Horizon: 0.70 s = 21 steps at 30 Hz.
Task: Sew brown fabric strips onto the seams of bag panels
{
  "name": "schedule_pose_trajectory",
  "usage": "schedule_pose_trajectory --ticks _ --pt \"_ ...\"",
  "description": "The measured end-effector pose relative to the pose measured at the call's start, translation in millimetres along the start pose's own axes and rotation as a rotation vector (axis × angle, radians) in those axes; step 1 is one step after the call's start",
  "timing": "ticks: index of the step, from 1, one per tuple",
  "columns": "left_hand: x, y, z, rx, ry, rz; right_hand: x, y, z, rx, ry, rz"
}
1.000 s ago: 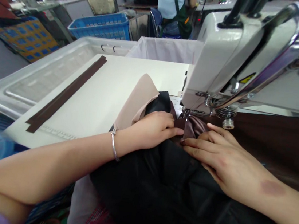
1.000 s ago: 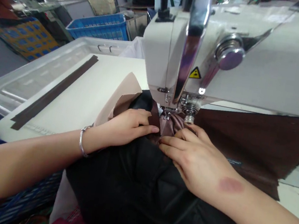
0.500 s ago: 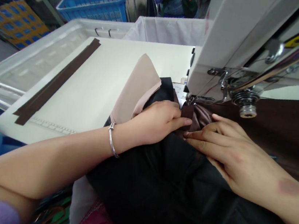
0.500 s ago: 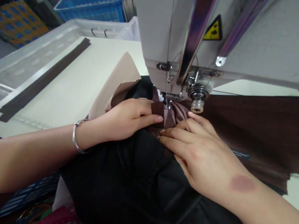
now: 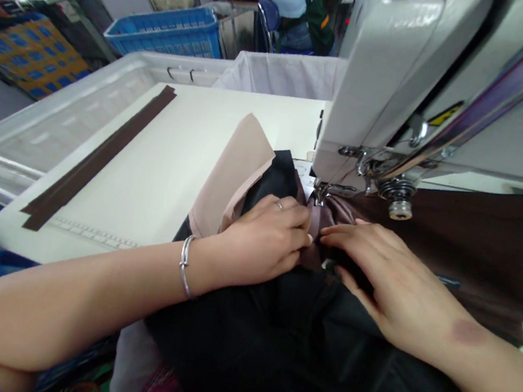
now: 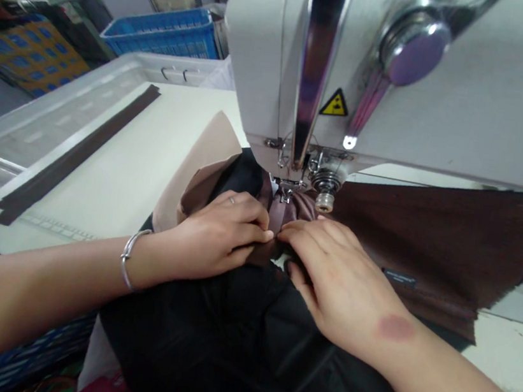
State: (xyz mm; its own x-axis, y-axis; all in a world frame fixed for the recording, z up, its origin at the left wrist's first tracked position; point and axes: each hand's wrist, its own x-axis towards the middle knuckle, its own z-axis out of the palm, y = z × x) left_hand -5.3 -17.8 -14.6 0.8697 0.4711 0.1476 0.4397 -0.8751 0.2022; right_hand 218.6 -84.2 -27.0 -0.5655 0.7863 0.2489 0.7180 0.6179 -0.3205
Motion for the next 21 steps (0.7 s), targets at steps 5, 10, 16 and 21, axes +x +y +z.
schedule_pose_trajectory --ticks 5,10,16,21 --pt "-11.7 -1.7 3.7 0.024 0.012 0.106 1.7 -3.4 0.1 -0.034 -0.047 -0.020" --pt "-10.8 -7.6 6.1 -0.008 0.047 0.120 2.4 -3.3 -2.6 -0.068 -0.050 -0.010" --pt "-8.7 -10.5 7.5 -0.008 0.077 0.122 4.4 0.4 -2.8 -0.085 -0.080 0.003" --pt "-1.3 -19.2 8.6 -0.004 0.077 0.125 9.2 6.7 -2.9 -0.104 -0.087 0.001"
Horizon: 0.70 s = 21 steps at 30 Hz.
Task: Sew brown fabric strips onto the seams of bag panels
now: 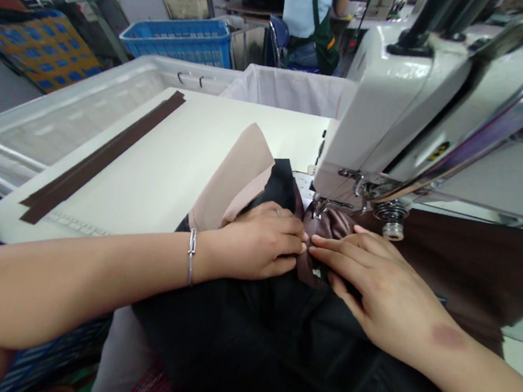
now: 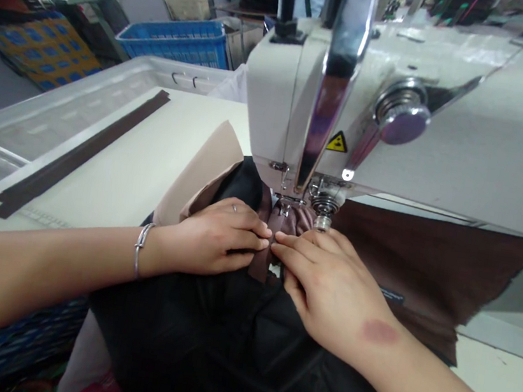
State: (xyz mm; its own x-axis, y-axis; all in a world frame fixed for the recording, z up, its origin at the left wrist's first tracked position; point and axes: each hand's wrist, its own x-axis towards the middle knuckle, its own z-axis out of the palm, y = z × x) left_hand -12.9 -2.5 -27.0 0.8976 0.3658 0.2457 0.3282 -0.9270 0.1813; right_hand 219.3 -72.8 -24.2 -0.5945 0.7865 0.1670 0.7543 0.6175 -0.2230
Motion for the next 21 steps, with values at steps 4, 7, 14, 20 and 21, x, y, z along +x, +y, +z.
schedule_pose_trajectory --ticks 4,7,14,20,21 --pt "4.0 -6.0 1.7 -0.003 0.006 0.008 3.6 5.8 0.2 -0.014 0.014 -0.007" --pt "5.9 -8.0 1.7 -0.055 0.033 -0.028 4.4 9.1 0.6 0.013 0.057 -0.028" --pt "15.2 -14.8 -2.2 -0.234 0.041 -0.139 2.3 10.6 0.4 0.082 0.033 -0.029" --pt "17.1 -15.4 -2.1 -0.261 0.043 -0.138 2.2 10.2 0.2 0.078 -0.012 -0.053" --pt "15.9 -14.7 -1.6 -0.255 0.044 -0.134 2.0 9.8 0.3 0.075 -0.011 -0.055"
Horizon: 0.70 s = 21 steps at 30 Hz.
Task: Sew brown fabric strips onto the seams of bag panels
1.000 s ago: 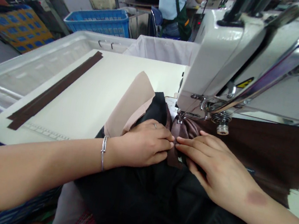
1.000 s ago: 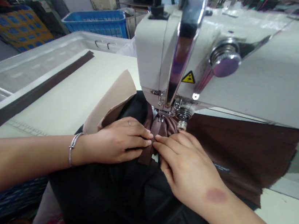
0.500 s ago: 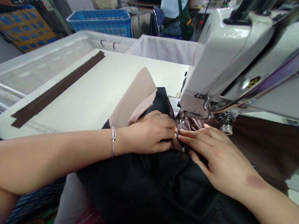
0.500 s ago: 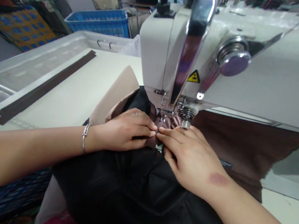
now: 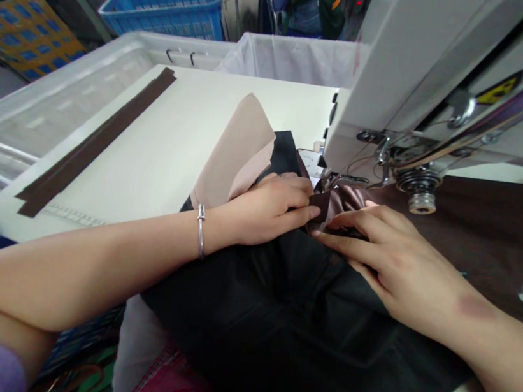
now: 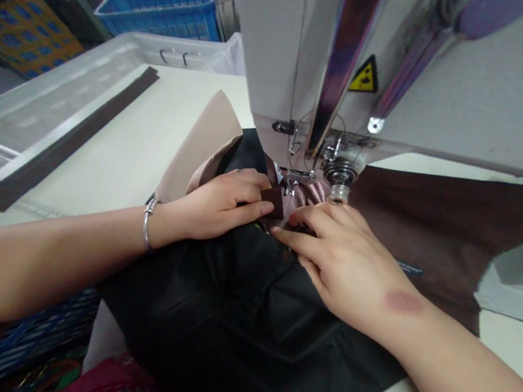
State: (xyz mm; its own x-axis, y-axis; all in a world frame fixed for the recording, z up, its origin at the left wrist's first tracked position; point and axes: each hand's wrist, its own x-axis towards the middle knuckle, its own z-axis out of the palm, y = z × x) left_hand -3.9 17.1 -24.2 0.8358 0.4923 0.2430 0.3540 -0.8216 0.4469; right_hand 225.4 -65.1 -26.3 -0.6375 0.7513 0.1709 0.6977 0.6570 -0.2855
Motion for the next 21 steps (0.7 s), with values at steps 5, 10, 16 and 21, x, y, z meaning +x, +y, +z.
schedule_pose_trajectory --ticks 5,10,16,21 --pt "-10.6 3.7 3.3 0.108 0.002 0.060 -2.8 -3.1 3.9 0.017 0.048 0.058" --pt "-13.8 4.7 3.8 0.169 -0.021 0.101 -4.2 -4.4 5.5 -0.011 0.045 0.095" --pt "-8.8 -0.1 2.6 0.171 -0.055 0.093 -0.8 -1.6 2.1 -0.028 0.034 0.064" --pt "-3.2 -6.7 3.4 0.182 -0.040 0.100 3.9 5.0 -2.1 -0.040 0.011 0.062"
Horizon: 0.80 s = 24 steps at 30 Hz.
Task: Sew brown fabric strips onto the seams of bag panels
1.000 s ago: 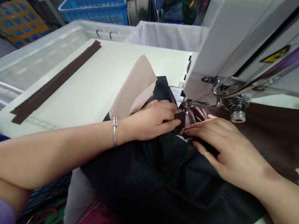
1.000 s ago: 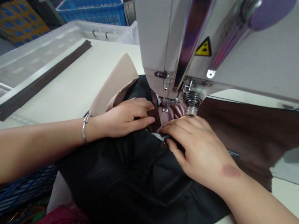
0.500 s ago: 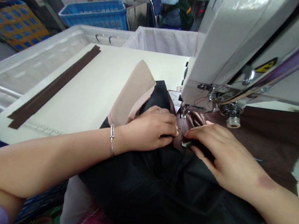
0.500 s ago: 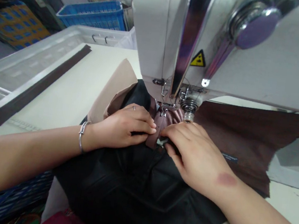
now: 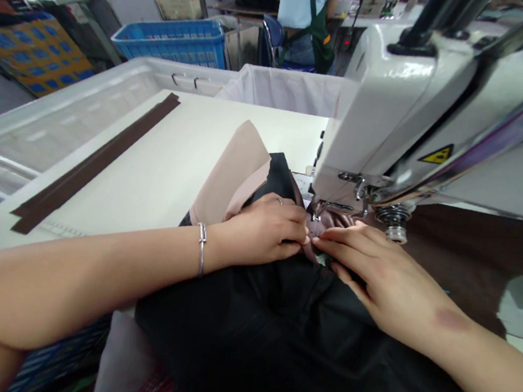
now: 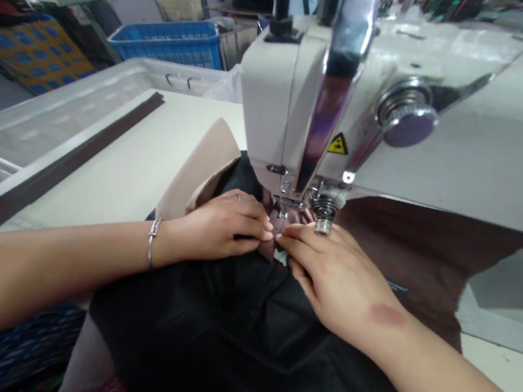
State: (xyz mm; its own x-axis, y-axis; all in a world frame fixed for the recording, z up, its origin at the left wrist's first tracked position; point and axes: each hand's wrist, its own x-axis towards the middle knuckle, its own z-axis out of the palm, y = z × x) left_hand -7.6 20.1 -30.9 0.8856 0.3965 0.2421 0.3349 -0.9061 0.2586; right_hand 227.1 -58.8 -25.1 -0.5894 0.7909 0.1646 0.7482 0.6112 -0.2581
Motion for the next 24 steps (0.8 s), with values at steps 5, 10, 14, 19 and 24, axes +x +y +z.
schedule_pose_trajectory --ticks 5,10,14,19,24 --pt "5.5 -5.4 -0.2 -0.024 0.001 -0.005 7.1 6.1 -6.8 -0.009 0.001 -0.052" --pt "8.0 -6.8 0.2 -0.031 0.014 -0.028 9.5 10.0 -6.4 0.001 0.058 -0.059" --pt "8.6 -7.6 0.7 -0.043 0.026 -0.037 8.2 12.7 -3.3 0.000 0.078 -0.049" --pt "9.2 -8.5 -0.9 -0.063 0.012 -0.020 7.2 14.3 -2.2 -0.006 0.058 -0.045" --pt "9.5 -10.1 -0.5 -0.066 0.027 -0.019 8.7 14.6 -3.3 0.009 0.055 -0.053"
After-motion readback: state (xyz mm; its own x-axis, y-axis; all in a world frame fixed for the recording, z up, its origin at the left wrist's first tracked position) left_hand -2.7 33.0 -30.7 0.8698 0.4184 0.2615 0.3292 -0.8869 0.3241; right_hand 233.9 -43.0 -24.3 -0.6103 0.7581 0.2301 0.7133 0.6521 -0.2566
